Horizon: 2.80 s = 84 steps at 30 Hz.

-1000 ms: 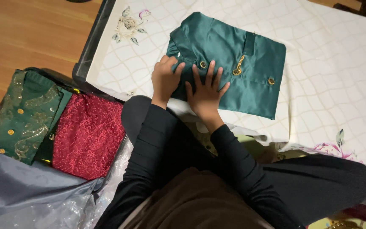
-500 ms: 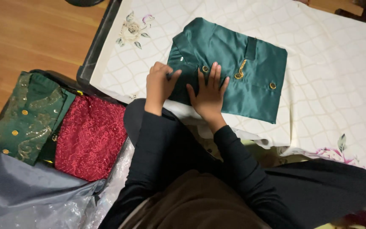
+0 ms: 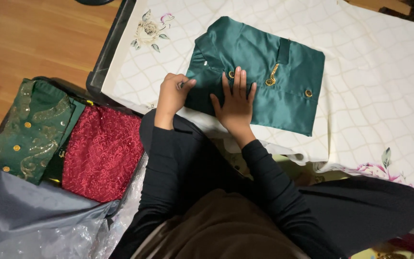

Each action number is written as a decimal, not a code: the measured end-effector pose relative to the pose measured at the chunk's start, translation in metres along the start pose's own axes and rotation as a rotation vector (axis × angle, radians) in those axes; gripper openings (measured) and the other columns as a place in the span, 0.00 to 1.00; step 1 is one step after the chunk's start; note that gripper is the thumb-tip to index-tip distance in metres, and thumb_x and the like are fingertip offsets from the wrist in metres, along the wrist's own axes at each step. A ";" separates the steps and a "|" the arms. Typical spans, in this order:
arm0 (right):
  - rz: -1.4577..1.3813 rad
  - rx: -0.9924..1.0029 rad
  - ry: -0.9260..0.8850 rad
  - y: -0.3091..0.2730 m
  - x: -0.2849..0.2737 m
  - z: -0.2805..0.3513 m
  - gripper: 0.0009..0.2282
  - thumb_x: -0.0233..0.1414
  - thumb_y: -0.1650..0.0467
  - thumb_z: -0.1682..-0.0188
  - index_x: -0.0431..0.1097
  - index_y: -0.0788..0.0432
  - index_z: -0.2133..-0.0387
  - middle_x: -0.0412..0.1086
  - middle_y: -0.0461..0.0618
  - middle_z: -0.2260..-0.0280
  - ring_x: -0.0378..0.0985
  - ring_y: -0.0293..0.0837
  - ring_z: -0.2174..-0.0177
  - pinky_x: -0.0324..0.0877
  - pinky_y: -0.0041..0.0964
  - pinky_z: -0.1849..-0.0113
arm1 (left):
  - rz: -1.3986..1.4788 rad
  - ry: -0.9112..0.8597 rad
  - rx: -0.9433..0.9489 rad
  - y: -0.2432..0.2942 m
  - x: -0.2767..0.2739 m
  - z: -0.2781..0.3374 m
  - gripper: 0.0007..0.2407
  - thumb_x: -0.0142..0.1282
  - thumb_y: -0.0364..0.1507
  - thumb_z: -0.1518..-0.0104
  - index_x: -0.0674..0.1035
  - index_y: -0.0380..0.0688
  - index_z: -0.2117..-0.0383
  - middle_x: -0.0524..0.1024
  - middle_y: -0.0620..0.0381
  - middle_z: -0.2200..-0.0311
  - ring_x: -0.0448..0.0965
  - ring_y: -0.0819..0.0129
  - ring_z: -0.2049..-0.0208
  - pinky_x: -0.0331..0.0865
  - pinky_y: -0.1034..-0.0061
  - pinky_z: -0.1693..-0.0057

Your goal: Folding a green satin garment and placing it into a clear plastic bag

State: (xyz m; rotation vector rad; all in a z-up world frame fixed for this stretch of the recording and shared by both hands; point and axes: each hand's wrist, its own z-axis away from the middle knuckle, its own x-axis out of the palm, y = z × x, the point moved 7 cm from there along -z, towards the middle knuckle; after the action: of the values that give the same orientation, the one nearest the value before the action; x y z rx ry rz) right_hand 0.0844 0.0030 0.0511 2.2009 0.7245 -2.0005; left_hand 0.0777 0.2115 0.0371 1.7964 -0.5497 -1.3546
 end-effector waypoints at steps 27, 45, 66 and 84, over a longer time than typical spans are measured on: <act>-0.442 -0.225 0.244 -0.005 0.026 0.022 0.27 0.53 0.68 0.51 0.61 0.54 0.35 0.55 0.56 0.33 0.56 0.56 0.34 0.52 0.63 0.38 | -0.526 0.229 -0.038 0.074 -0.034 0.071 0.22 0.62 0.51 0.42 0.79 0.44 0.79 0.77 0.48 0.84 0.82 0.47 0.76 0.72 0.59 0.59; -0.363 -0.160 0.432 -0.011 0.011 0.029 0.24 0.43 0.67 0.43 0.56 0.57 0.32 0.55 0.57 0.32 0.56 0.55 0.34 0.54 0.55 0.37 | -0.189 0.586 0.432 0.131 -0.040 0.086 0.05 0.49 0.25 0.33 0.72 0.44 0.69 0.73 0.51 0.68 0.76 0.47 0.66 0.68 0.63 0.58; 0.066 0.127 0.151 0.116 -0.025 0.070 0.25 0.39 0.63 0.42 0.51 0.49 0.29 0.52 0.50 0.30 0.47 0.55 0.32 0.48 0.61 0.38 | -0.764 0.226 0.404 0.085 0.081 0.078 0.23 0.45 0.35 0.32 0.64 0.54 0.30 0.58 0.59 0.29 0.60 0.58 0.30 0.58 0.61 0.32; -0.397 0.057 0.422 0.101 -0.052 0.063 0.12 0.47 0.67 0.44 0.72 0.53 0.51 0.74 0.51 0.53 0.74 0.54 0.48 0.61 0.49 0.40 | -0.421 -0.058 0.664 0.081 0.225 0.079 0.22 0.40 0.35 0.36 0.63 0.49 0.34 0.75 0.55 0.45 0.78 0.58 0.46 0.65 0.63 0.34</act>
State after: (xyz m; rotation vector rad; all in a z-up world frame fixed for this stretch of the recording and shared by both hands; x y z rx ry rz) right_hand 0.0646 -0.1247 0.0661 2.7295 1.2513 -1.7199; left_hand 0.0885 -0.0290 -0.0378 2.5215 -0.7409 -1.6299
